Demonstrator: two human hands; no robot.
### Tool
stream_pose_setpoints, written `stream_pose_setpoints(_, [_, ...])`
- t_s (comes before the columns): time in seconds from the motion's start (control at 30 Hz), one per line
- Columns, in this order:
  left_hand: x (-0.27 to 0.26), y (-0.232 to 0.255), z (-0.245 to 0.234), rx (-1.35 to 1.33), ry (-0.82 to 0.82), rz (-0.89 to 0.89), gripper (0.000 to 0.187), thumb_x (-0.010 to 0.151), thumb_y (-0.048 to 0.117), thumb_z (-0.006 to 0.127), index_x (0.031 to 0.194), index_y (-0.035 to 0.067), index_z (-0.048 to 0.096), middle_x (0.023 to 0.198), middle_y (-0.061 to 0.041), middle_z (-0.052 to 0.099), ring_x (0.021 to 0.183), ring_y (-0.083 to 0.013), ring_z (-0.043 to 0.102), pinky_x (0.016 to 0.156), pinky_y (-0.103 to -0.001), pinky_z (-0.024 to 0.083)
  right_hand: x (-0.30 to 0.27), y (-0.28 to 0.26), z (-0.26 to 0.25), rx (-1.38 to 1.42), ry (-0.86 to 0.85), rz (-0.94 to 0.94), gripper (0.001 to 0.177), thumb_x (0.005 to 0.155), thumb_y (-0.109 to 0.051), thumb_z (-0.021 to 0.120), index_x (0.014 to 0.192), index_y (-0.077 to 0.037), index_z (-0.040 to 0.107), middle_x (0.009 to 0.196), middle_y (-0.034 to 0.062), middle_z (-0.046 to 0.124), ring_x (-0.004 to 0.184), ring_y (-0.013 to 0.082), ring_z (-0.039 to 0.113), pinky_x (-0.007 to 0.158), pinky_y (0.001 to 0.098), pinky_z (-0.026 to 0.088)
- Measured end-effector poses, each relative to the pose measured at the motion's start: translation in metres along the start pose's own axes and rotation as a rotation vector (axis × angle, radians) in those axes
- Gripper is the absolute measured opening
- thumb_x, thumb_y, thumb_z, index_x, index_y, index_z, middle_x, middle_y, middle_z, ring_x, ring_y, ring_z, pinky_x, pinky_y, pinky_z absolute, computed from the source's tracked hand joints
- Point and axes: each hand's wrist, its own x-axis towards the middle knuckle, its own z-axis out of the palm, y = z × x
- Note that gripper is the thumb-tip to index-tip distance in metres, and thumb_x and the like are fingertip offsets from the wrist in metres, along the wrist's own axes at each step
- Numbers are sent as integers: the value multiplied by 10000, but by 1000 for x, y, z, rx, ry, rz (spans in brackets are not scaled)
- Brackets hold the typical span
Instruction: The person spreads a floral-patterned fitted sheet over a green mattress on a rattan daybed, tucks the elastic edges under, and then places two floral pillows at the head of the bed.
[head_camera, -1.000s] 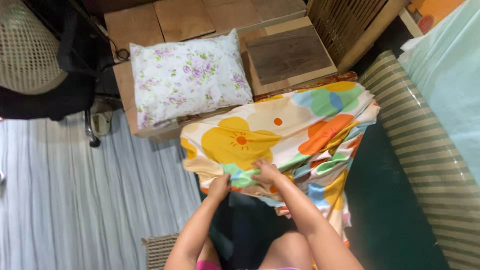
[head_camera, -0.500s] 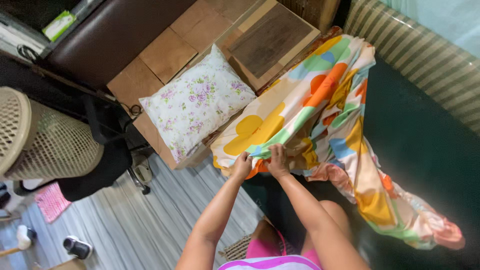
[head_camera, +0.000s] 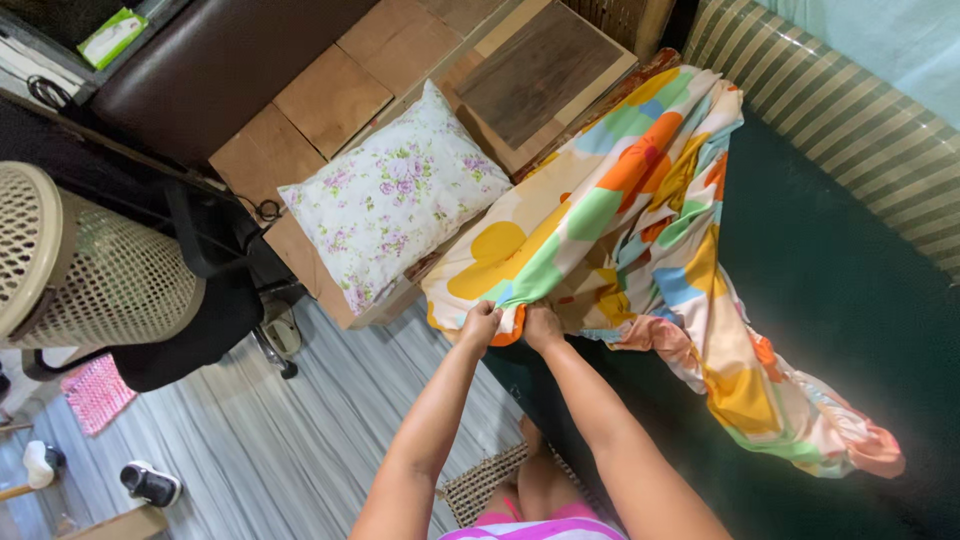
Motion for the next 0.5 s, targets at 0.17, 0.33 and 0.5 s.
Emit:
stream_pose_setpoints(0.17, [-19,-1,11,6,-9,81,95,937,92,661,1020,47,668,840,12,660,735,-99,590,656,-262,500,-31,2,-6,667,218,-72,396,910,-304,647,1204,-42,607,1075,235,740,1027,430,718,841,511,563])
stream_pose_setpoints(0.33, [-67,-23,25,186,21,82,105,899,84,673,999,59,691,849,-2,677,762,-109,602,676,-274,506,-92,19,-22,392,-43,83,415,942,-316,582,1285,-82,584,1072,277,720,1032,483,660,846,572,521])
stream_pose_setpoints(0.5, [-136,-64,58,216,-9,10,164,864,102,721,1015,63,668,895,-22,681,802,-137,630,696,-298,529,-153,28,-29,219,-43,165,410,1003,-336,524,1291,-45,528,1077,296,696,994,501,666,845,602,506])
